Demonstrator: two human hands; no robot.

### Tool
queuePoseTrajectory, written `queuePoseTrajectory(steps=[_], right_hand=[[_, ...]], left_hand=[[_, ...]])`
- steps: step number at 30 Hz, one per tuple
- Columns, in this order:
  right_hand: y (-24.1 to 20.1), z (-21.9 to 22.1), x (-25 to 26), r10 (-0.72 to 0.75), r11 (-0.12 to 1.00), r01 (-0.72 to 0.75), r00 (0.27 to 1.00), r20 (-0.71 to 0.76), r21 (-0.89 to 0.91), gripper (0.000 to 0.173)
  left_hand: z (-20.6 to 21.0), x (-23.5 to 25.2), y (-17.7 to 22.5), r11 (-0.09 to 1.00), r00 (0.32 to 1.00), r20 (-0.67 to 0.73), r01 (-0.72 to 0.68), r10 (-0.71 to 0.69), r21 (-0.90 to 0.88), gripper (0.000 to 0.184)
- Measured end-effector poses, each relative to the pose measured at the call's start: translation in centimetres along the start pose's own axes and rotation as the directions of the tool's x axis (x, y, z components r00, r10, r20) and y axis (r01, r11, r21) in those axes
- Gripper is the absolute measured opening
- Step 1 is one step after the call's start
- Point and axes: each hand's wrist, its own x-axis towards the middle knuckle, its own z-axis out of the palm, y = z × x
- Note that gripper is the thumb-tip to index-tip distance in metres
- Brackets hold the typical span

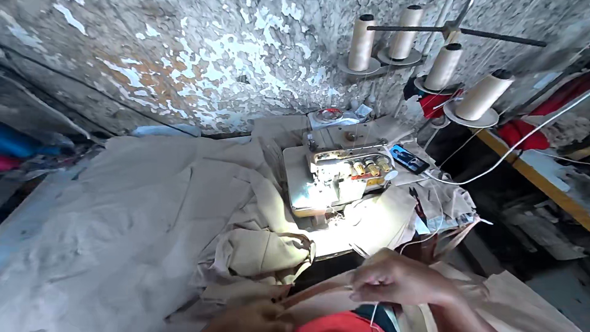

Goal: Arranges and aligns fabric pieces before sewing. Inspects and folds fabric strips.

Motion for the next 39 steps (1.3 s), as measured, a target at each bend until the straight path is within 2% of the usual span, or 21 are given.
queuePoseTrajectory(steps=[1, 3, 4, 6, 8, 11, 14, 17, 23, 26, 30, 32, 35, 39], right_hand=[[0.4, 1.2, 1.0, -0.008, 0.999, 0.008, 1.0, 0.005, -0.041, 0.023], [0.9, 2.9, 2.2, -0.019, 0.994, 0.017, 1.0, -0.014, -0.104, 0.021], [1.0, 3.3, 2.5, -0.022, 0.993, 0.018, 0.999, -0.035, -0.12, 0.021], [1.2, 3.6, 2.4, -0.001, 0.99, -0.012, 0.995, -0.095, -0.14, 0.023], [1.3, 3.8, 2.0, 0.027, 0.988, -0.05, 0.987, -0.156, -0.146, 0.025], [1.6, 4.5, 1.5, 0.046, 0.993, -0.066, 0.978, -0.204, -0.095, 0.022], [1.7, 5.6, 1.9, 0.076, 0.997, -0.077, 0.975, -0.211, 0.001, 0.02], [1.9, 6.6, 2.8, 0.088, 0.994, -0.072, 0.974, -0.207, 0.081, 0.02], [2.8, 8.7, 4.8, 0.09, 0.975, -0.058, 0.986, -0.142, 0.214, 0.022], [3.3, 8.9, 7.2, 0.173, 0.964, -0.154, 0.982, -0.072, 0.218, 0.023], [6.1, 8.3, 11.7, 0.351, 0.932, -0.346, 0.936, -0.031, 0.105, 0.027], [7.7, 8.5, 13.1, 0.422, 0.905, -0.417, 0.904, -0.06, 0.087, 0.027], [8.7, 9.0, 14.1, 0.51, 0.86, -0.5, 0.853, -0.115, 0.101, 0.028], [9.2, 9.3, 14.4, 0.551, 0.834, -0.544, 0.828, -0.102, 0.091, 0.034]], left_hand=[[0.3, 1.3, 0.3, 0.992, 0.997, 0.001, -0.074, 0.075, -0.103, 0.034], [0.9, 3.1, 1.9, 0.938, 0.977, -0.051, -0.214, 0.208, -0.274, 0.043], [1.0, 3.6, 2.9, 0.91, 0.965, -0.073, -0.261, 0.251, -0.321, 0.044], [0.5, 3.7, 5.1, 0.906, 0.958, -0.085, -0.288, 0.275, -0.31, 0.031], [0.1, 3.0, 6.7, 0.95, 0.967, -0.088, -0.252, 0.239, -0.185, 0.022], [0.4, 1.2, 7.7, 0.976, 0.963, -0.199, -0.152, 0.181, 0.153, 0.03], [2.3, -0.3, 7.4, 0.9, 0.875, -0.395, -0.098, 0.281, 0.424, 0.036], [3.2, -1.1, 6.5, 0.855, 0.796, -0.498, -0.046, 0.344, 0.517, 0.033], [3.0, -4.2, 6.0, 0.851, 0.801, -0.536, 0.064, 0.268, 0.521, 0.032], [1.0, -4.9, 6.7, 0.827, 0.803, -0.569, 0.194, 0.175, 0.528, 0.027], [-4.7, -2.3, 5.7, 0.803, 0.801, -0.597, 0.319, 0.056, 0.503, 0.028], [-7.5, -0.4, 4.3, 0.786, 0.82, -0.57, 0.315, 0.057, 0.532, 0.027], [-10.5, 1.1, 2.4, 0.822, 0.863, -0.5, 0.237, 0.066, 0.518, 0.025], [-10.7, 1.3, 1.5, 0.835, 0.842, -0.54, 0.28, 0.025, 0.474, 0.025]])
